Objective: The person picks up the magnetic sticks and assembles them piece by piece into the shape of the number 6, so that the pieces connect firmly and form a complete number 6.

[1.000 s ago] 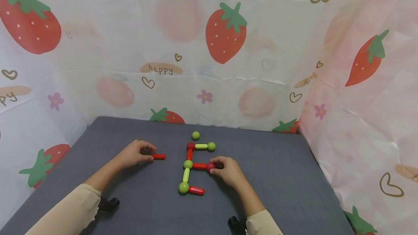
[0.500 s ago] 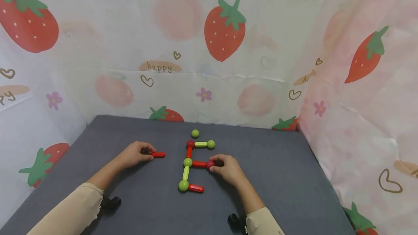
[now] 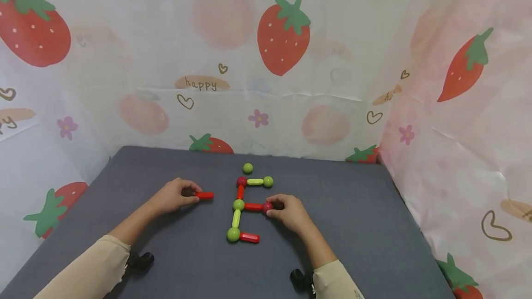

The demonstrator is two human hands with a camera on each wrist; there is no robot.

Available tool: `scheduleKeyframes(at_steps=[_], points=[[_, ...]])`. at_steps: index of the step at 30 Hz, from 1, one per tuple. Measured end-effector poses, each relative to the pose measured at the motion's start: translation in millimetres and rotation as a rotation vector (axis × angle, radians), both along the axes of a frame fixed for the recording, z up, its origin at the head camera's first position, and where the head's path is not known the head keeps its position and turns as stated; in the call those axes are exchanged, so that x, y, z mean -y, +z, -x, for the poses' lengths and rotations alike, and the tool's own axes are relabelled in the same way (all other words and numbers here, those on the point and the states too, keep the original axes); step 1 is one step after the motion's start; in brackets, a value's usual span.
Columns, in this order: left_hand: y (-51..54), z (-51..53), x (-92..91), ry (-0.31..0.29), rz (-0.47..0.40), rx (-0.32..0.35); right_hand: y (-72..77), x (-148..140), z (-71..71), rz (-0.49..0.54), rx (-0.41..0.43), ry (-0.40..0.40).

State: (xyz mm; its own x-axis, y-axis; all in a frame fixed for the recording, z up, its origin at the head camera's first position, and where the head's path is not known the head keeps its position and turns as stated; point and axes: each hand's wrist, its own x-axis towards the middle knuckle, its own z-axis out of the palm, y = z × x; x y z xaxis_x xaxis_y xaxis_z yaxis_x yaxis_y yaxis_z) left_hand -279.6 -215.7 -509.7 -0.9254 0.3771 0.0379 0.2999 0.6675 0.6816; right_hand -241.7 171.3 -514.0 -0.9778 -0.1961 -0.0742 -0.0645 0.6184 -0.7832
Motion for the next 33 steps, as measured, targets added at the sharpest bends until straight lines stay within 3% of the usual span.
scheduleKeyframes(at_steps=[13, 23, 28, 33], points=[[27.0, -16.9, -17.8, 0.001, 0.057, -0.058, -1.3, 0, 3.1, -0.012, 0.001, 0.008], [41.9, -27.6, -40.4, -0.054, 0.006, -0.103, -0.7, 0, 2.2, -0.014, -0.009, 0.009], [46.9, -30.8, -56.1, -0.086, -0.028, -0.081, -0.8, 0, 3.3, -0.006, -0.007, 0.006], [45.5, -31.3, -71.4, -0.124, -0.042, -0.042, -0.8, 1, 3.0, -0.008, -0.005, -0.005]])
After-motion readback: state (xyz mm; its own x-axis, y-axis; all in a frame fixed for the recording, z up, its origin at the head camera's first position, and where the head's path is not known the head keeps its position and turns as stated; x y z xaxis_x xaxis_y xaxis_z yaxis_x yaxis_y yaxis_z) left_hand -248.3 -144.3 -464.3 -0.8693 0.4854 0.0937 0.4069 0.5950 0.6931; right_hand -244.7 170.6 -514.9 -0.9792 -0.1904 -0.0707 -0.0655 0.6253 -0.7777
